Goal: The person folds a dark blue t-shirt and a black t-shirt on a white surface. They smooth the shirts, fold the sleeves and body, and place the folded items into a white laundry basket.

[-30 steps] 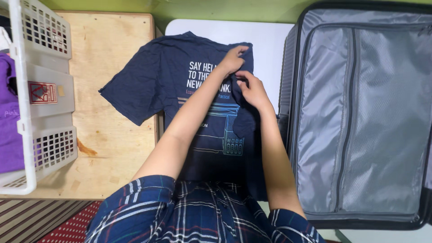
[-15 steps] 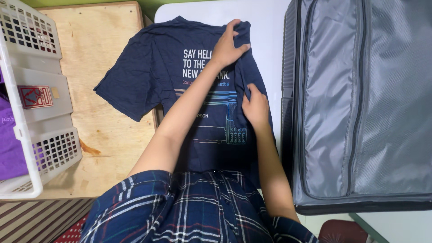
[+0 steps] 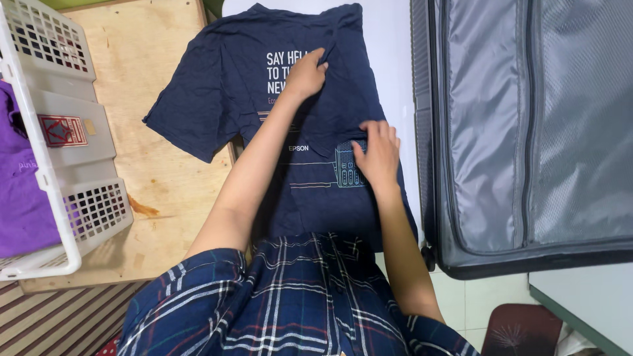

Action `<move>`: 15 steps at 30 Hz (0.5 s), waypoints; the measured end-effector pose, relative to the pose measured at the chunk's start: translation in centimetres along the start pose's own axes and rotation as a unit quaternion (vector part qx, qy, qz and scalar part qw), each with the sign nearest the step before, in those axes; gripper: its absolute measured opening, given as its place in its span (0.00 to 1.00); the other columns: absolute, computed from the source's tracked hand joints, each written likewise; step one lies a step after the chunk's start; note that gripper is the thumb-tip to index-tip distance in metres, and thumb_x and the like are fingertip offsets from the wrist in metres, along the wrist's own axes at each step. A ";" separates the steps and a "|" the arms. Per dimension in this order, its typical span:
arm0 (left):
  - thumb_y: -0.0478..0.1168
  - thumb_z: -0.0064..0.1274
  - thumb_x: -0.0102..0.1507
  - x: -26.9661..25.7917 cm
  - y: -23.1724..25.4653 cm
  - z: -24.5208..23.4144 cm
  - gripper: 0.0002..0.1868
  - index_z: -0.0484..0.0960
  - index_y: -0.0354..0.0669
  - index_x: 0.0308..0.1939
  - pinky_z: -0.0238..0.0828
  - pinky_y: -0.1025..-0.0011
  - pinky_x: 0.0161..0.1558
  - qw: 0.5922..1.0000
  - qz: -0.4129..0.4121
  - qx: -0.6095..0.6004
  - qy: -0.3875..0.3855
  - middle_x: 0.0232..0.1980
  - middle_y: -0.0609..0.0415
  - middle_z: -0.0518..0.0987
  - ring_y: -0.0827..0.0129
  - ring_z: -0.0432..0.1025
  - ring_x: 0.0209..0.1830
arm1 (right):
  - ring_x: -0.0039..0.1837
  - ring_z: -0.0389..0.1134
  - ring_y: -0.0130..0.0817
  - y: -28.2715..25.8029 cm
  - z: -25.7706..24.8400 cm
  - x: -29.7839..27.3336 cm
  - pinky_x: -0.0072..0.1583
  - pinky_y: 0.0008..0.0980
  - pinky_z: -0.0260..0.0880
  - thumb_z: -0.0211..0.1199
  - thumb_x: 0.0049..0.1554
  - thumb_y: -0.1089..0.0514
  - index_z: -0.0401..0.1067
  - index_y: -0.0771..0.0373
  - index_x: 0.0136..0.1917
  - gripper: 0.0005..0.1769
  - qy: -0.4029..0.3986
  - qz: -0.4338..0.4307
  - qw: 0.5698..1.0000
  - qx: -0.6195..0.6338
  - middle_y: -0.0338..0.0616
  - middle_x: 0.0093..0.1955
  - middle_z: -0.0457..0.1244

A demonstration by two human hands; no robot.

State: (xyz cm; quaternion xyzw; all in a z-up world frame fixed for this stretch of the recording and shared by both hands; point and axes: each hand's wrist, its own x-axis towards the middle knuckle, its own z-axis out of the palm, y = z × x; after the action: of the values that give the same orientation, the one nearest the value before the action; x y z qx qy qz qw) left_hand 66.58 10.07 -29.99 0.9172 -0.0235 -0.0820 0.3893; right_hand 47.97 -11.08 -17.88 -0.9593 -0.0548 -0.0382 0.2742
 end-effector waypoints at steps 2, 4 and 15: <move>0.44 0.53 0.67 -0.6 2.3 -1.5 0.21 0.76 0.43 0.63 0.70 0.56 0.57 0.999 -0.020 0.034 0.011 0.56 0.40 0.81 0.45 0.74 0.58 | 0.57 0.62 0.50 1.2 -0.3 -1.6 0.55 0.47 0.58 0.73 0.46 0.59 0.69 0.60 0.54 0.24 -0.030 0.049 0.997 -0.050 0.48 0.52 0.62; 0.46 0.53 0.67 -1.4 4.3 -3.1 0.18 0.78 0.49 0.60 0.70 0.54 0.53 0.998 -0.037 0.055 0.019 0.55 0.44 0.82 0.46 0.74 0.56 | 0.56 0.63 0.48 2.2 -0.1 -3.6 0.54 0.46 0.57 0.72 0.46 0.61 0.68 0.60 0.53 0.22 -0.035 0.077 0.991 -0.104 0.46 0.51 0.62; 0.47 0.60 0.61 -7.5 8.6 -4.3 0.26 0.73 0.50 0.63 0.57 0.49 0.60 0.960 0.132 0.176 0.175 0.61 0.48 0.72 0.54 0.70 0.60 | 0.44 0.68 0.50 1.6 1.1 -9.8 0.50 0.44 0.63 0.66 0.55 0.61 0.70 0.61 0.54 0.13 0.056 0.043 0.996 -0.056 0.47 0.46 0.65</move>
State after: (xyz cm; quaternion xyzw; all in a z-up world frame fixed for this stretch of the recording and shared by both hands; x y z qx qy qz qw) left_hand 60.11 7.88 -19.88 0.9600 -0.0897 0.1378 0.2267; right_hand 38.45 -12.66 -20.60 -0.9711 0.0041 -0.0832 0.2237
